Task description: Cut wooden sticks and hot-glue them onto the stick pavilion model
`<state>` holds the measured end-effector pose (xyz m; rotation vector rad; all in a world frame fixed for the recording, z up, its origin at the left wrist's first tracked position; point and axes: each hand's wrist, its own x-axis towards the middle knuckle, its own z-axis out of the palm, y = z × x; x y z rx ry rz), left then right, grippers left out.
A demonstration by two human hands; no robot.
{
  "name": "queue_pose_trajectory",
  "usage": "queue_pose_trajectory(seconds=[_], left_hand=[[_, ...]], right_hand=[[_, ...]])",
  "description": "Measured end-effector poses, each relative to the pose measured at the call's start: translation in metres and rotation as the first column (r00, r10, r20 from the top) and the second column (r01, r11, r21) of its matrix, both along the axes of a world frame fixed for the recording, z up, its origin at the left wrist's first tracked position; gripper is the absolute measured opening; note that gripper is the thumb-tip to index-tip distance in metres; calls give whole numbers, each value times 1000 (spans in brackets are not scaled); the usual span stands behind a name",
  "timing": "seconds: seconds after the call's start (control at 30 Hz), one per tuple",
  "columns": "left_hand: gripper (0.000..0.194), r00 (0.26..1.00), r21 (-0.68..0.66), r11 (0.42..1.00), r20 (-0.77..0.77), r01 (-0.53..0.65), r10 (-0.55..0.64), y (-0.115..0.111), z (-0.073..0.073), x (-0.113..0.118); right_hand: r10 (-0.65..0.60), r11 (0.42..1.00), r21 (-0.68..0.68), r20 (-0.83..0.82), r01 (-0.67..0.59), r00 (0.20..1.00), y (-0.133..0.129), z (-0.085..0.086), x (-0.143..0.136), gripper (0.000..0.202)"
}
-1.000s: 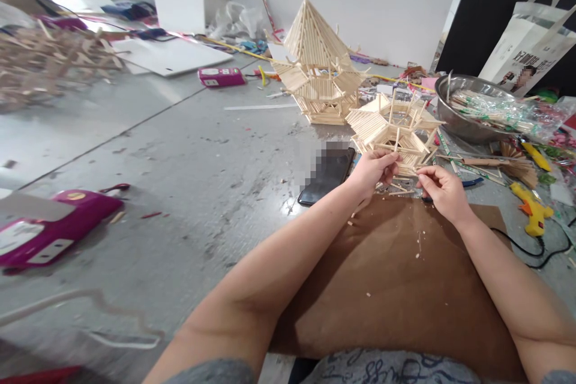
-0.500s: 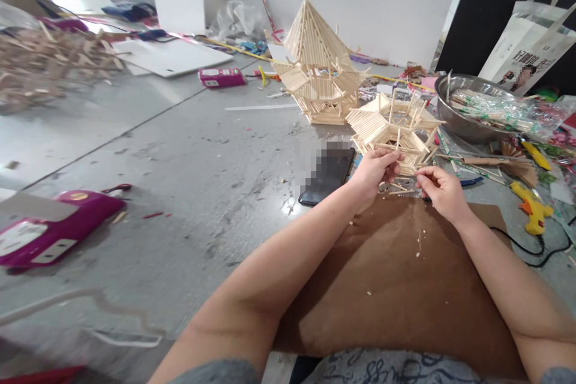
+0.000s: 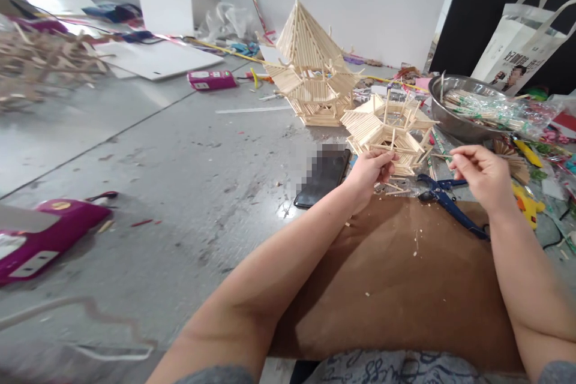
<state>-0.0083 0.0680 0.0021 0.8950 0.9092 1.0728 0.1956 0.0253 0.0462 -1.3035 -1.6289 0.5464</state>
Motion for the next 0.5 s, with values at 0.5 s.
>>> queue_pose_trajectory(seconds=[0.5], left_hand=[[19, 999, -28, 1000, 34, -7, 8, 2, -1, -1]], right_hand=[[-720, 686, 462, 320, 562, 616, -30, -11, 116, 24]])
